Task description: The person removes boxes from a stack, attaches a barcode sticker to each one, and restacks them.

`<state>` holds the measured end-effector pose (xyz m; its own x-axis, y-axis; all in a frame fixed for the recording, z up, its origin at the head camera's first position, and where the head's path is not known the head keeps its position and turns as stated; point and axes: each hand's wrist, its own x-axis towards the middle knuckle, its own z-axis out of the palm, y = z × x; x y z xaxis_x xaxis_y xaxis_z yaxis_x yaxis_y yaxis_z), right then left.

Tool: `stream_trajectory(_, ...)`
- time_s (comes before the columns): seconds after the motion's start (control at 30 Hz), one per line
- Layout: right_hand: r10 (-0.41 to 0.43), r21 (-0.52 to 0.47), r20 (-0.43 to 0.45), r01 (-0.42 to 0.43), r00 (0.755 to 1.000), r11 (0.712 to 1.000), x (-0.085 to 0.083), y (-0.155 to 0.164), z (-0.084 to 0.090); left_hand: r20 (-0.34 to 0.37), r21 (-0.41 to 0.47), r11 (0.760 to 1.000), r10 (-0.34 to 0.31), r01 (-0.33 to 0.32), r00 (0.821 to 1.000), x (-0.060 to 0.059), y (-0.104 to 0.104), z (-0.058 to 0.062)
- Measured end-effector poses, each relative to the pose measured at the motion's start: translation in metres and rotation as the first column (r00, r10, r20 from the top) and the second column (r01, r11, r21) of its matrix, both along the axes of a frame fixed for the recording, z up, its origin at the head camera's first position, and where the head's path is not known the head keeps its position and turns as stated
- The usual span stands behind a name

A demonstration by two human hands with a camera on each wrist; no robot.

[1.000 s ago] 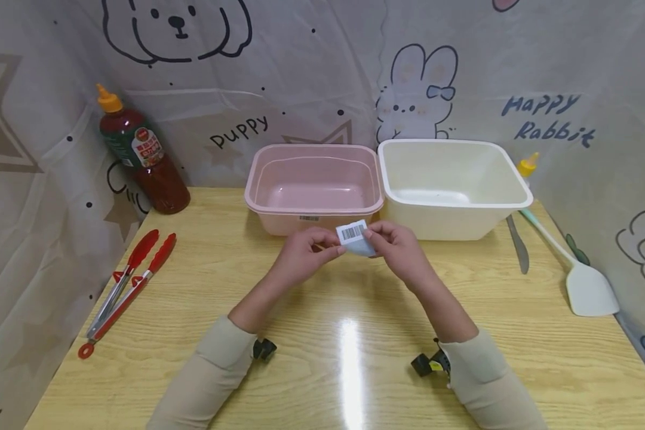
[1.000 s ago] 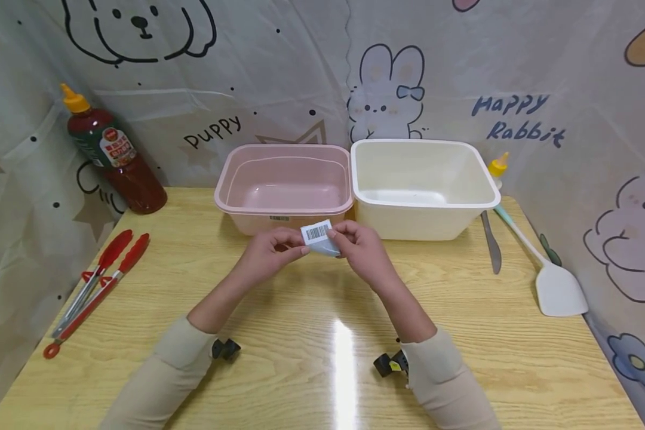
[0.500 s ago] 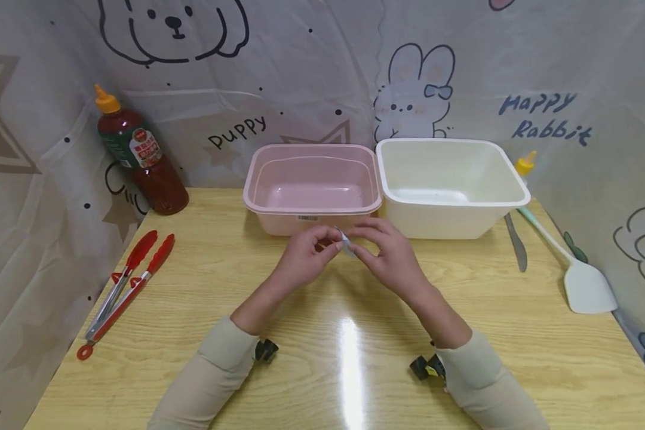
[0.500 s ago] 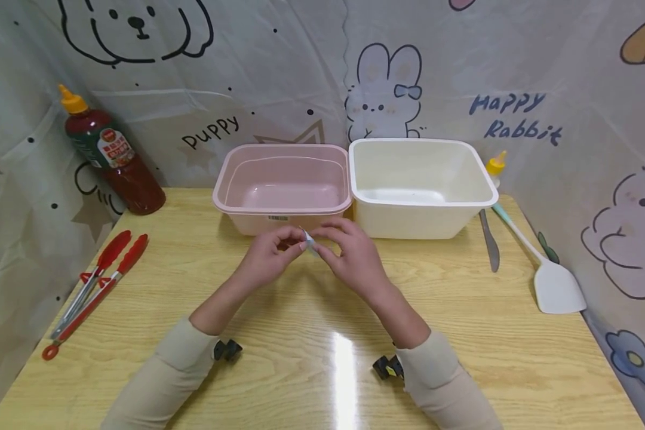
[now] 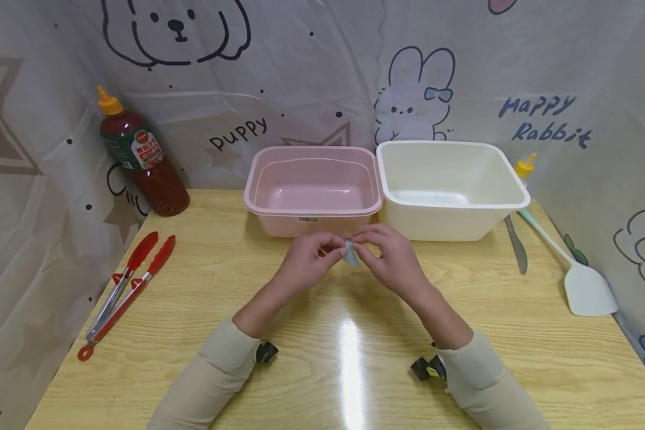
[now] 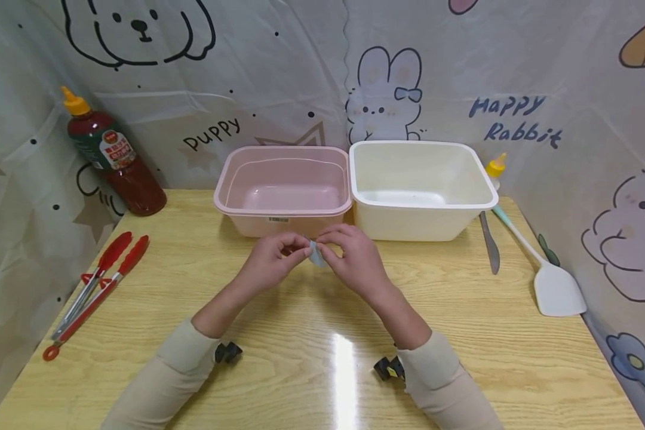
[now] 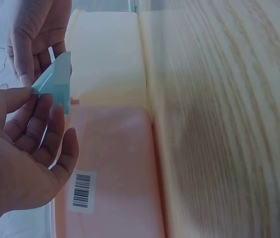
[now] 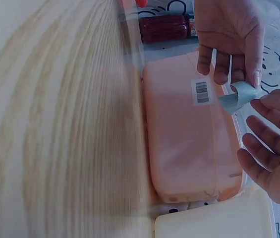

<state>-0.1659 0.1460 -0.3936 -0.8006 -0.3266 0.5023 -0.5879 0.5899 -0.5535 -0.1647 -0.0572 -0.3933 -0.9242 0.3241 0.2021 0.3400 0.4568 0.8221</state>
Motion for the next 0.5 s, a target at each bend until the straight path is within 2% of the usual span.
stream_trajectory(0.23, -0.049, -0.061, 0.123, 0.057, 0.991, 0.997, -0.002, 0.012, 0.003, 0.098, 0.026, 0.999, 0.025, -0.028, 0.995, 0.002, -0.003, -0.003)
stream_trajectory(0.4, -0.072, -0.085, 0.149, 0.085, 0.986, 0.993, -0.003, 0.020, 0.005, 0.160, 0.035, 0.999, 0.034, -0.040, 0.987, 0.003, -0.005, -0.006)
stream_trajectory(0.5, -0.085, -0.097, 0.149, 0.100, 0.985, 0.990, -0.004, 0.024, 0.005, 0.216, 0.072, 0.997, 0.013, -0.030, 0.976, 0.002, -0.007, -0.009)
